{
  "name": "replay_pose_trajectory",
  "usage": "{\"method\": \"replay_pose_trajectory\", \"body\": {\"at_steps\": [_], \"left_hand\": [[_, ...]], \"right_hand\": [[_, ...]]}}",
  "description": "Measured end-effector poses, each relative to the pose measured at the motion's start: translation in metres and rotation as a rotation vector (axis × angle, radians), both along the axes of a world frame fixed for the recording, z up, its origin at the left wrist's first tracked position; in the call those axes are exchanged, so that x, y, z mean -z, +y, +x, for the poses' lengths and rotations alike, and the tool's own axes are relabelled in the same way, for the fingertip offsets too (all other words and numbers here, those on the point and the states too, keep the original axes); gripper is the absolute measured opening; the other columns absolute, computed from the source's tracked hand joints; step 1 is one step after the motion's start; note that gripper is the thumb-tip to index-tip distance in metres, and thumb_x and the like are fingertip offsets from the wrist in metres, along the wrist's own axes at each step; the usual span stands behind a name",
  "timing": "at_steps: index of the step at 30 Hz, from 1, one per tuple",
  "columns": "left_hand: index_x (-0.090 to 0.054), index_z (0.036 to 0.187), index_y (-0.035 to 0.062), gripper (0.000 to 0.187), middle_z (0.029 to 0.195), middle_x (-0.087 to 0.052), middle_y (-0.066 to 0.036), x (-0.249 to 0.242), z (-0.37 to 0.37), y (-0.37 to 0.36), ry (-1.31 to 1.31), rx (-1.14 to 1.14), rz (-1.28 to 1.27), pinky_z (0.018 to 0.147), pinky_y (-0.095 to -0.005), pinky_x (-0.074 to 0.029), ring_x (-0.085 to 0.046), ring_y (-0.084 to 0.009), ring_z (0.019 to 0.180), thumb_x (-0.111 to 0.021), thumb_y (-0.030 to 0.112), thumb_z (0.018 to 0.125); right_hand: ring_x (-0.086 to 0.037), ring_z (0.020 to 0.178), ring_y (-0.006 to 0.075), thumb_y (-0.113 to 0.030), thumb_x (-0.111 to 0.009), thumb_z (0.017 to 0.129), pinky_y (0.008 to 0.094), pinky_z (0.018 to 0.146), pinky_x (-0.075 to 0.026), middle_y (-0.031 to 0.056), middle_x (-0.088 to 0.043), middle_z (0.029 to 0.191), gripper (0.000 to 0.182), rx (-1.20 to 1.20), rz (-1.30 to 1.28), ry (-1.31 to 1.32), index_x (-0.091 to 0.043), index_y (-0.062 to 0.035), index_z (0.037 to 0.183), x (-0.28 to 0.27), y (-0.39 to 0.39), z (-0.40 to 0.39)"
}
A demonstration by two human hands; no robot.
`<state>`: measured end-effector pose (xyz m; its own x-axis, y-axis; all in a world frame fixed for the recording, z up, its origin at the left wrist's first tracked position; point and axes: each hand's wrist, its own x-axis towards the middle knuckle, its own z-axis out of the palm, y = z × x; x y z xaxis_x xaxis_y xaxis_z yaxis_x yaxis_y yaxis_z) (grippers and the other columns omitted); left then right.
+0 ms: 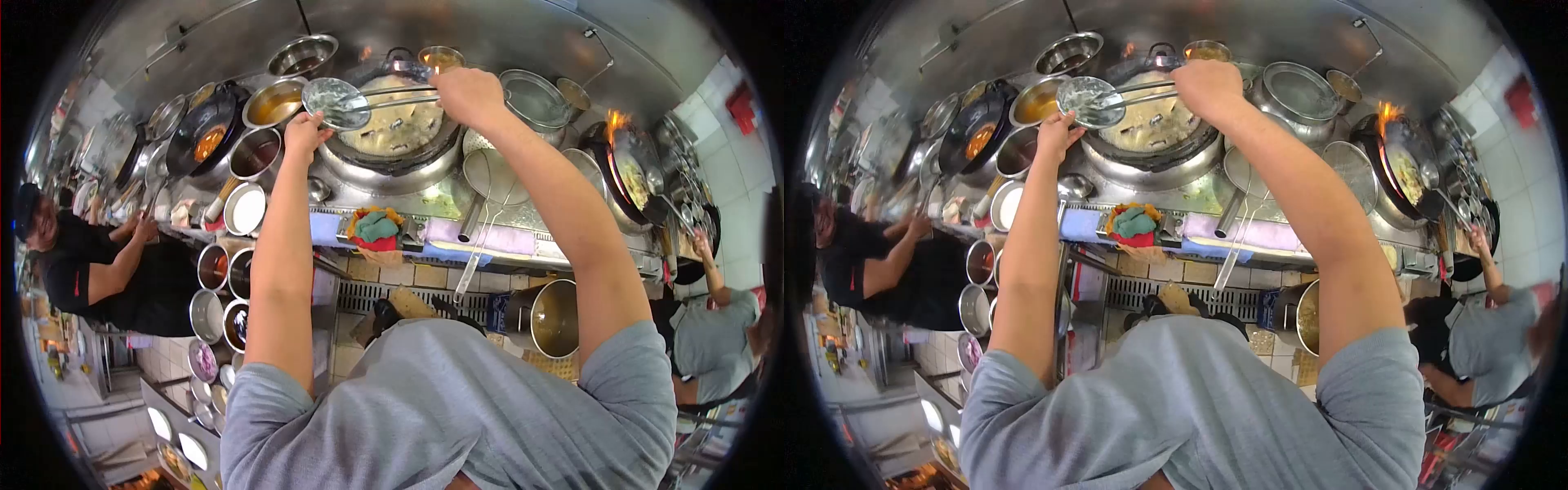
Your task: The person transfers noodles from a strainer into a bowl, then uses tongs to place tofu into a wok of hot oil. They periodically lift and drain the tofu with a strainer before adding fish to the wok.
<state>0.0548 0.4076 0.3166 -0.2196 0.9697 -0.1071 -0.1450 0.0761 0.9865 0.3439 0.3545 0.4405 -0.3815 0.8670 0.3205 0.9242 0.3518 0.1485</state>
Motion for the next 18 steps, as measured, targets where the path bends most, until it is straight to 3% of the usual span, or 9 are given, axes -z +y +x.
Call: {"method": "replay_pose_trajectory", "body": {"at_steps": [3, 7, 9, 11, 12, 13, 15, 17, 18], "left_hand": [[-0.049, 0.080, 0.0011, 0.013, 0.075, -0.054, -0.009, 0.022, -0.002, 0.000, -0.058, -0.172, 0.001, 0.057, -0.0271, -0.053, -0.057, -0.0180, 0.062, -0.053, 0.012, 0.083], [-0.050, 0.082, -0.0028, 0.016, 0.078, -0.057, -0.014, 0.041, -0.010, -0.033, -0.238, -0.439, 0.000, 0.050, -0.0310, -0.052, -0.060, -0.0208, 0.063, -0.053, 0.013, 0.083], [-0.045, 0.089, -0.0019, 0.016, 0.076, -0.057, -0.014, 0.048, -0.017, -0.082, -0.277, -0.438, 0.049, 0.051, -0.0316, -0.051, -0.060, -0.0232, 0.058, -0.052, 0.011, 0.082], [-0.046, 0.087, 0.0005, 0.012, 0.073, -0.056, -0.013, 0.066, -0.011, -0.139, -0.565, -0.519, 0.093, 0.052, -0.0316, -0.049, -0.056, -0.0206, 0.060, -0.045, 0.012, 0.082], [-0.049, 0.081, 0.0029, 0.013, 0.073, -0.055, -0.011, 0.052, 0.012, -0.188, -0.687, -0.501, 0.157, 0.050, -0.0305, -0.046, -0.052, -0.0185, 0.059, -0.046, 0.015, 0.081], [-0.051, 0.076, 0.0047, 0.012, 0.070, -0.055, -0.009, 0.083, 0.011, -0.234, -0.762, -0.649, -0.114, 0.047, -0.0297, -0.044, -0.051, -0.0182, 0.055, -0.048, 0.016, 0.078], [-0.051, 0.078, 0.0060, 0.008, 0.062, -0.053, -0.009, 0.130, 0.037, -0.333, -0.963, -0.799, 0.142, 0.046, -0.0290, -0.043, -0.050, -0.0195, 0.051, -0.050, 0.014, 0.077], [-0.052, 0.080, 0.0063, 0.010, 0.066, -0.054, -0.009, 0.171, 0.078, -0.463, -0.816, -1.036, 0.091, 0.050, -0.0317, -0.045, -0.052, -0.0205, 0.056, -0.052, 0.015, 0.076], [-0.053, 0.081, 0.0053, 0.012, 0.069, -0.054, -0.009, 0.230, 0.106, -0.526, -0.222, -1.251, 0.048, 0.052, -0.0333, -0.045, -0.053, -0.0206, 0.060, -0.053, 0.016, 0.075]], "right_hand": [[-0.060, 0.081, 0.0286, -0.017, -0.055, 0.071, 0.0397, 0.065, -0.048, 0.0117, -0.061, 0.087, 0.019, -0.064, -0.033, 0.065, -0.062, -0.0138, 0.089, 0.010, 0.015, 0.022], [-0.057, 0.089, 0.0282, -0.028, -0.060, 0.071, 0.0404, 0.070, -0.046, 0.0116, -0.060, 0.095, 0.027, 0.125, -0.169, 0.060, -0.060, -0.0131, 0.093, 0.028, 0.055, 0.043], [-0.055, 0.094, 0.0303, -0.034, -0.059, 0.074, 0.0384, 0.078, -0.042, 0.0127, -0.059, 0.100, 0.036, 0.026, -0.173, 0.352, -0.059, -0.0129, 0.103, 0.044, 0.058, 0.058], [-0.057, 0.092, 0.0227, -0.033, -0.059, 0.076, 0.0305, 0.078, -0.041, 0.0114, -0.060, 0.100, 0.041, -0.115, -0.179, 0.694, -0.056, -0.0096, 0.109, 0.061, 0.029, 0.068], [-0.056, 0.089, 0.0174, -0.033, -0.058, 0.078, 0.0277, 0.077, -0.041, 0.0092, -0.061, 0.098, 0.043, 0.036, -0.380, 0.747, -0.055, -0.0065, 0.111, 0.053, -0.005, 0.059], [-0.055, 0.084, 0.0159, -0.032, -0.055, 0.081, 0.0276, 0.074, -0.042, 0.0083, -0.061, 0.094, 0.046, -0.052, -0.567, 0.987, -0.048, -0.0074, 0.119, 0.073, -0.023, 0.059], [-0.050, 0.063, 0.0087, -0.030, -0.054, 0.083, 0.0201, 0.056, -0.041, 0.0035, -0.056, 0.089, 0.043, -0.130, -0.887, 1.511, -0.044, -0.0103, 0.119, 0.136, -0.063, 0.045], [-0.043, 0.049, 0.0066, -0.031, -0.054, 0.083, 0.0198, 0.040, -0.035, -0.0015, -0.049, 0.073, 0.025, -0.263, -1.323, 1.452, -0.047, -0.0110, 0.096, 0.169, -0.116, 0.030], [-0.044, 0.049, 0.0072, -0.031, -0.054, 0.083, 0.0199, 0.040, -0.035, -0.0012, -0.049, 0.072, 0.024, -0.184, -1.538, 1.370, -0.046, -0.0118, 0.096, 0.182, -0.135, 0.026]]}}
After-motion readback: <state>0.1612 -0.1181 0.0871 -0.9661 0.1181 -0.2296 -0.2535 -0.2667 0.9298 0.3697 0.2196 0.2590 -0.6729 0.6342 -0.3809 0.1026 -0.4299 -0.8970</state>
